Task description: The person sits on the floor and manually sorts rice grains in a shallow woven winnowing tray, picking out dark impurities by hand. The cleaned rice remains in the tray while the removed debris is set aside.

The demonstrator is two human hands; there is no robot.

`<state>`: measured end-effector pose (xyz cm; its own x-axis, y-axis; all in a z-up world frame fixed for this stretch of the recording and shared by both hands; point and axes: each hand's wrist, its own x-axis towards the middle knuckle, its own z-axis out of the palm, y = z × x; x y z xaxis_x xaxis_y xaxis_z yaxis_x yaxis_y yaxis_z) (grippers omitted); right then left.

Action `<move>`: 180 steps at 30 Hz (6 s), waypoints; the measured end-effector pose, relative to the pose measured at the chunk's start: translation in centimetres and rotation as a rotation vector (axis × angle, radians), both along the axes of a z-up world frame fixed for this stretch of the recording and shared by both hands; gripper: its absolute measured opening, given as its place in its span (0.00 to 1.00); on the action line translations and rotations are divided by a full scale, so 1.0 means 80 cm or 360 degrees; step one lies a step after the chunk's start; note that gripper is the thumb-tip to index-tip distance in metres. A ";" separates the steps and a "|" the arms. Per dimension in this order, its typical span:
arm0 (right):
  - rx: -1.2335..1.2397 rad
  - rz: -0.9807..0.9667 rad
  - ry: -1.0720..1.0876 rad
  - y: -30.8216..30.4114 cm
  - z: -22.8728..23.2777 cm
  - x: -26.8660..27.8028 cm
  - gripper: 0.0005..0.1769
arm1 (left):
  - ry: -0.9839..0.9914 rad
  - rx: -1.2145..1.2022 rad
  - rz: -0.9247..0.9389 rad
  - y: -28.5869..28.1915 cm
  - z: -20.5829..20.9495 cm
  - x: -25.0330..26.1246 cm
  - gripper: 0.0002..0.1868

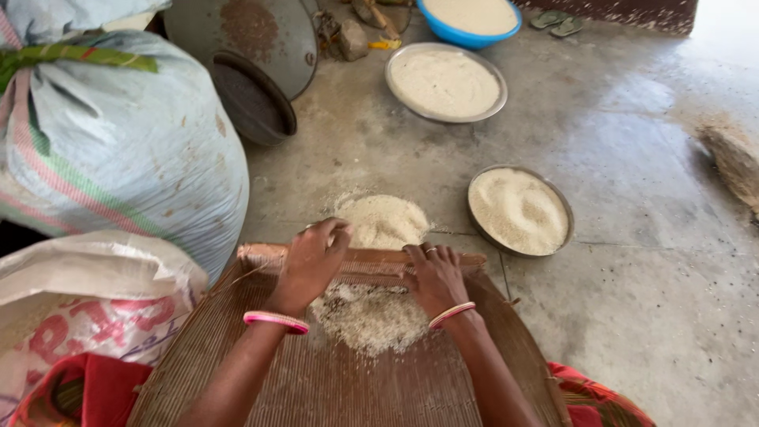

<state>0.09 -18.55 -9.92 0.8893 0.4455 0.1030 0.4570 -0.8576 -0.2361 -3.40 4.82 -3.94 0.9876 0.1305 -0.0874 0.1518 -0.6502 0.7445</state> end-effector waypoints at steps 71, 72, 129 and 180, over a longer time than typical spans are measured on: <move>0.0391 0.0077 0.0770 0.057 -0.005 -0.031 0.09 | -0.1230 0.0709 0.0218 0.048 -0.060 -0.063 0.09; 0.0353 0.0065 0.0885 0.058 -0.007 -0.034 0.09 | -0.1226 0.0655 0.0212 0.045 -0.062 -0.066 0.10; 0.0266 0.0153 0.0812 0.054 -0.004 -0.032 0.06 | -0.0204 0.0145 -0.0426 0.005 -0.123 -0.055 0.09; 0.1583 0.0031 0.1746 0.000 -0.025 -0.002 0.07 | 0.0283 -0.0141 -0.0823 0.003 -0.115 -0.071 0.07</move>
<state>-0.10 -18.58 -11.91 0.7177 0.6090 -0.3377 -0.3243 -0.1367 -0.9360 -9.11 5.09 -13.16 0.8900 -0.3830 -0.2475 -0.0420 -0.6092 0.7919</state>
